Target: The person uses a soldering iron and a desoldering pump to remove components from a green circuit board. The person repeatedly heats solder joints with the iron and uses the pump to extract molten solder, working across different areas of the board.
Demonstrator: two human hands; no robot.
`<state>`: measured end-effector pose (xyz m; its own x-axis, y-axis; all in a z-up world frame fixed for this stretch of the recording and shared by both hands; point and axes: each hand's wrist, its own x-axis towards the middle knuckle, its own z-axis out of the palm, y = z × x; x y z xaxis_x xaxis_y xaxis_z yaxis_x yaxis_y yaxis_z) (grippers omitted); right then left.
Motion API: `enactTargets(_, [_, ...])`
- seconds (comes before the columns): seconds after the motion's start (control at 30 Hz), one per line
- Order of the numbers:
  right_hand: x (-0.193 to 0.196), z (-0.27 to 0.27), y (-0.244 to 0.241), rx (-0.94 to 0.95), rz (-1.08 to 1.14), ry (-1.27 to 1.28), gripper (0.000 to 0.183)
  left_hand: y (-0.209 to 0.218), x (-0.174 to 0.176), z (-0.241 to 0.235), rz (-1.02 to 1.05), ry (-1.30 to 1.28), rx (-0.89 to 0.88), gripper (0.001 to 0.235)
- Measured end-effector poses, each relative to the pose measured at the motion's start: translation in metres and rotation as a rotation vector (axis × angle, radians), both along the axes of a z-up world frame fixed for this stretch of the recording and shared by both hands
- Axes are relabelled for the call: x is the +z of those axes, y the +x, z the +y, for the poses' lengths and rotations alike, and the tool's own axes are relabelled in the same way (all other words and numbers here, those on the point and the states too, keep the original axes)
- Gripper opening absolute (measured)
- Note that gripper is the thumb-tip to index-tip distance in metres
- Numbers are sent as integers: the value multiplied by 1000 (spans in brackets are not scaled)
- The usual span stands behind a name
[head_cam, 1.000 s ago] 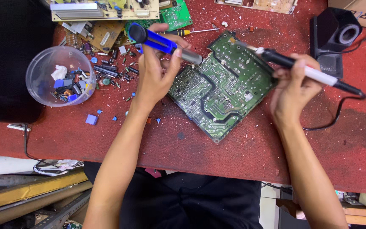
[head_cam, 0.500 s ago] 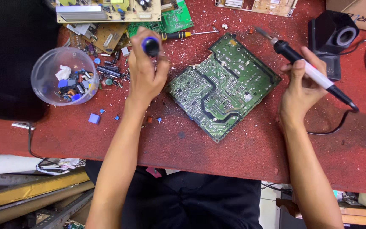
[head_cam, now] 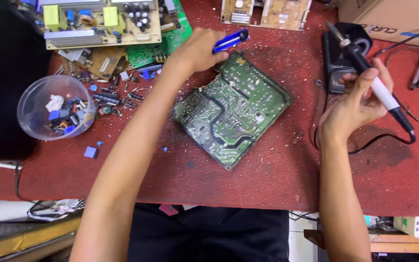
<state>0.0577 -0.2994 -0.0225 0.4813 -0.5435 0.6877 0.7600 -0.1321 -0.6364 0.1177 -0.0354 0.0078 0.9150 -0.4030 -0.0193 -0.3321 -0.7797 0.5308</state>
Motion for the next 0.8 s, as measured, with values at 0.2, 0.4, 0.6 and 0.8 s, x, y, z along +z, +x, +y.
enactTargets(0.2, [5, -3, 0, -16, 38, 72, 23, 30, -13, -18, 125, 144, -100, 26])
enactTargets(0.4, [4, -3, 1, -38, 47, 50, 22, 26, -5, -21, 219, 284, 57, 45])
enactTargets(0.6, [7, -2, 0, 23, 13, 99, 19, 19, 3, -11, 192, 613, 355, 52])
enactTargets(0.8, [7, 5, -4, -13, 33, 15, 22, 0, 16, 12, 216, 662, 536, 55])
